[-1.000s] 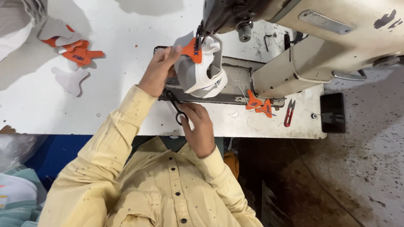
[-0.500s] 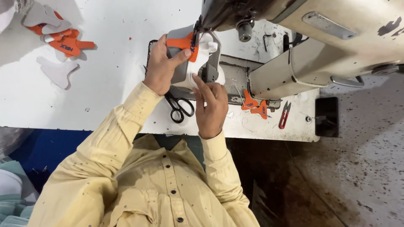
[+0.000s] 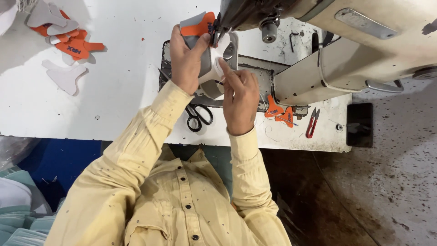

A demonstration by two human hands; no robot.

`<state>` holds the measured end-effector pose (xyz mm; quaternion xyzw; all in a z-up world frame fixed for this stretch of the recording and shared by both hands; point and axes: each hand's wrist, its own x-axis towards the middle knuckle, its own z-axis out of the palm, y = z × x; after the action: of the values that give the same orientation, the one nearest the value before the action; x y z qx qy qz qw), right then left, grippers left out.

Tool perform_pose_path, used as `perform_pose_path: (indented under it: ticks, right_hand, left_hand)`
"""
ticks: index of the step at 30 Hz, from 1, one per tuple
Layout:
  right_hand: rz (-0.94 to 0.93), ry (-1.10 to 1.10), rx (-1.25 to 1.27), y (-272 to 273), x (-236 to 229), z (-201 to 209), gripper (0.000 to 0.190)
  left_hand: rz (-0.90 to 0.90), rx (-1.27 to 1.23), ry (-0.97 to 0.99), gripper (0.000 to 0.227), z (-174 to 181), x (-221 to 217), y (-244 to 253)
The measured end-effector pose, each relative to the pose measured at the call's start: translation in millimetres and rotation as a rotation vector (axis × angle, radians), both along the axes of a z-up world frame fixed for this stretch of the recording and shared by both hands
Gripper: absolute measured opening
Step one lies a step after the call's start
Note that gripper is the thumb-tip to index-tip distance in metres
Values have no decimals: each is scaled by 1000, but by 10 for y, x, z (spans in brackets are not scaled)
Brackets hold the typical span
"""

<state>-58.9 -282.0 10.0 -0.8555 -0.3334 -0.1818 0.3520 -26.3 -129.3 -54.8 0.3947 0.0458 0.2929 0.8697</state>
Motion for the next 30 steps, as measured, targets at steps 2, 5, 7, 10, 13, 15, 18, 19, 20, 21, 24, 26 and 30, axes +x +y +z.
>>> perform_pose_path:
  ticks: [2, 5, 7, 10, 13, 15, 18, 19, 20, 21, 24, 26, 30]
  right_hand:
    - [4, 22, 4, -22, 68, -21, 49]
    - [14, 42, -6, -62, 119, -17, 51]
    - [23, 38, -17, -81, 142, -6, 52]
    - [33, 51, -21, -108, 153, -18, 51]
    - [53, 65, -14, -118, 183, -26, 49]
    - [50, 63, -13, -120, 191, -43, 49]
    - [52, 88, 0, -113, 180, -21, 52]
    - [51, 85, -6, -122, 193, -32, 52]
    - [50, 78, -9, -130, 203, -42, 52]
    - [54, 69, -6, -108, 224, -51, 52]
    - [46, 101, 15, -92, 201, -59, 53]
    - [53, 78, 13, -104, 219, -81, 52]
    - [17, 164, -82, -149, 197, 24, 47]
  left_hand:
    - [41, 7, 2, 34, -6, 18, -42]
    - [116, 70, 13, 33, -9, -15, -90]
    - [153, 128, 19, 32, 15, -55, -91]
    - [173, 237, 74, 33, 37, -148, -64]
    - [133, 282, 93, 34, -53, -205, 3]
    - [108, 256, 121, 26, -239, -243, 72]
    - [126, 163, 199, 24, -230, -359, 174]
    - [125, 157, 196, 24, -320, -345, 204]
    - [167, 247, 224, 19, -410, -333, 234]
    - [216, 342, 251, 19, -491, -319, 297]
    - [338, 702, 251, 35, -352, -190, 383]
    - [404, 842, 203, 39, -269, -52, 481]
    - [476, 1078, 127, 29, -155, 96, 622]
